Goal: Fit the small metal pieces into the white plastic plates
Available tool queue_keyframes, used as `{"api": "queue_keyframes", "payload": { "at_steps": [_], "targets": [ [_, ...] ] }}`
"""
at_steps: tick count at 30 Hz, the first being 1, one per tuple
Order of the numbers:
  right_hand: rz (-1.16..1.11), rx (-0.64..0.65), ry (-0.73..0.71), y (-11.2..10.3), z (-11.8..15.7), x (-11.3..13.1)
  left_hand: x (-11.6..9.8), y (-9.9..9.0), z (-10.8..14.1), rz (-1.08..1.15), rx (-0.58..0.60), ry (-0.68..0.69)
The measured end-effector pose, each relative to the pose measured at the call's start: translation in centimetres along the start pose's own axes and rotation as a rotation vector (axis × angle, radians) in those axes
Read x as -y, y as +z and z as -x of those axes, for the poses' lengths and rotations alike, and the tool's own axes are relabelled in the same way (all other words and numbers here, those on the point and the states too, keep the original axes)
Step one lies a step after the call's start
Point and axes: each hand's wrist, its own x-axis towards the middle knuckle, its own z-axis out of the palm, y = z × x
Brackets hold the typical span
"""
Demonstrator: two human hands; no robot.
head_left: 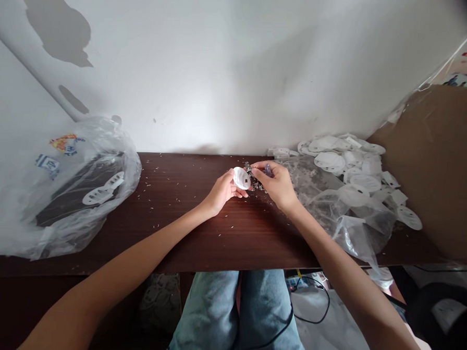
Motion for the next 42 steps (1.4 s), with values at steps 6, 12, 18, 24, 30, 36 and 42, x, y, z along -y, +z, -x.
{"api": "queue_keyframes", "payload": {
  "at_steps": [6, 12, 18, 24, 30, 36, 42],
  "targets": [
    [0.078, 0.011, -0.036, 0.2, 0.3, 0.0, 0.5, -0.1, -0.1, -0.036, -0.008, 0.019],
    [0.171, -0.004, -0.064, 0.7, 0.7, -0.2, 0.9, -0.3, 0.0, -0.096, 0.056, 0.036],
    [0.268, -0.029, -0.134, 1.0, 0.9, -0.4, 0.9, -0.3, 0.3, -0.082, 0.082, 0.048],
    [0.306, -0.062, -0.199, 1.1, 1.1, -0.4, 0.8, -0.2, 0.3, -0.075, 0.085, 0.054],
    [0.344, -0.055, -0.283, 1.2, 1.3, -0.6, 0.9, -0.3, 0.3, -0.058, 0.093, 0.057],
    [0.433, 0.061, -0.312, 1.2, 1.6, -0.9, 0.8, -0.2, 0.2, 0.028, 0.064, 0.061],
    [0.442, 0.147, -0.247, 0.8, 1.4, -0.7, 0.4, 0.0, 0.1, 0.083, 0.014, 0.053]
  ]
}}
